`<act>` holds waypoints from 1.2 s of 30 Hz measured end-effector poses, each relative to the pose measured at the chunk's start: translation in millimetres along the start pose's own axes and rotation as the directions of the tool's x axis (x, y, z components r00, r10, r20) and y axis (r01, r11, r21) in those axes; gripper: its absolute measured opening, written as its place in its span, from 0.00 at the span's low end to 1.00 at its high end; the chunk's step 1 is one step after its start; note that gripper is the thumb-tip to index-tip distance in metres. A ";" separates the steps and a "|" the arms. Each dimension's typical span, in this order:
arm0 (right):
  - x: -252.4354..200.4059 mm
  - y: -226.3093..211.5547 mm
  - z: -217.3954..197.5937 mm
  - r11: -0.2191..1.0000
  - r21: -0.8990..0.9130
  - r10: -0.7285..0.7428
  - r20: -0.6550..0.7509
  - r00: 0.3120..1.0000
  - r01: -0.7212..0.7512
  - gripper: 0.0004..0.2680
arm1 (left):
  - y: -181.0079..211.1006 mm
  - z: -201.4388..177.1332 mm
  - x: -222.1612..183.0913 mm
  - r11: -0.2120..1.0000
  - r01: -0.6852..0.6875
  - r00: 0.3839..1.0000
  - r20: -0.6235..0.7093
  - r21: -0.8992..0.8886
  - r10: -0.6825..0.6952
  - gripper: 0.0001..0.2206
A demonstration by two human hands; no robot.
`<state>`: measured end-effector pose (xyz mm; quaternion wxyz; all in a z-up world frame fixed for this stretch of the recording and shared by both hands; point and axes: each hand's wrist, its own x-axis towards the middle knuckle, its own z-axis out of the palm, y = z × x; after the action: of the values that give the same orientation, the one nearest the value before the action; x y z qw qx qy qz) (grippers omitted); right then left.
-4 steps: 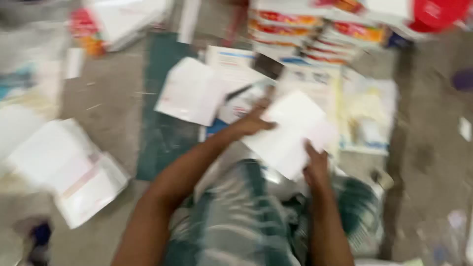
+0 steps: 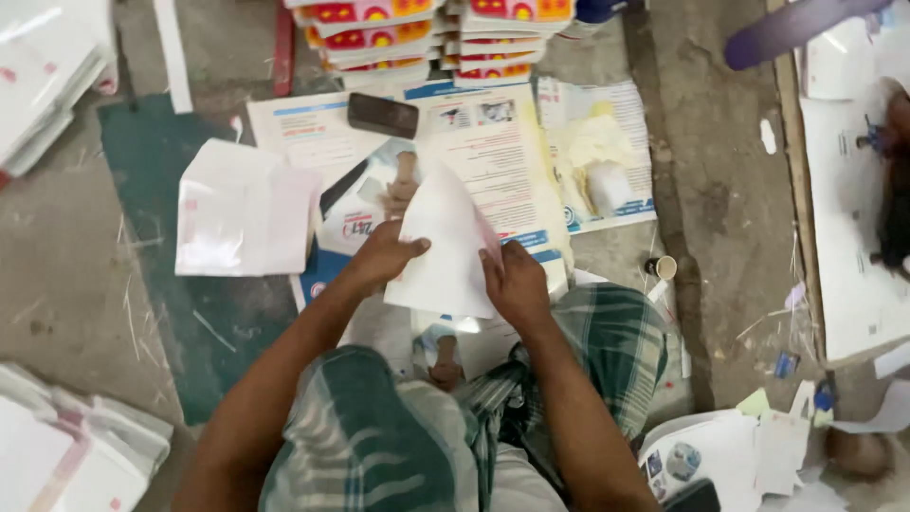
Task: Folding cards and inserting them into paper envelopes for packaging.
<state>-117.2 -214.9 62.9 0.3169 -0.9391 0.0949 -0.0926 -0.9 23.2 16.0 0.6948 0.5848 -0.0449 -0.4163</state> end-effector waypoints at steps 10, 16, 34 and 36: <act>14.9 -16.3 -22.0 0.508 0.695 0.396 0.337 0.854 -0.509 0.15 | 32.7 4.5 -13.8 0.997 -0.008 0.997 0.076 0.072 0.002 0.20; 3.8 17.0 27.7 0.488 0.594 0.509 0.401 0.762 -0.639 0.20 | 59.1 -30.7 43.4 0.643 -0.142 0.979 0.010 0.753 0.204 0.19; 37.7 53.6 40.4 0.423 0.656 0.334 0.529 0.780 -0.625 0.08 | 21.9 -17.6 -17.3 0.217 -0.251 0.851 0.109 0.943 0.514 0.16; 31.6 53.2 41.8 0.365 0.625 0.380 0.576 0.723 -0.690 0.10 | 27.7 -10.5 -26.3 0.216 -0.262 0.824 0.101 0.941 0.558 0.16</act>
<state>-83.3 -239.8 1.1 0.7311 -0.5992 0.2916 0.1463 2.4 47.1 47.4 0.3196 0.8856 -0.3353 -0.0332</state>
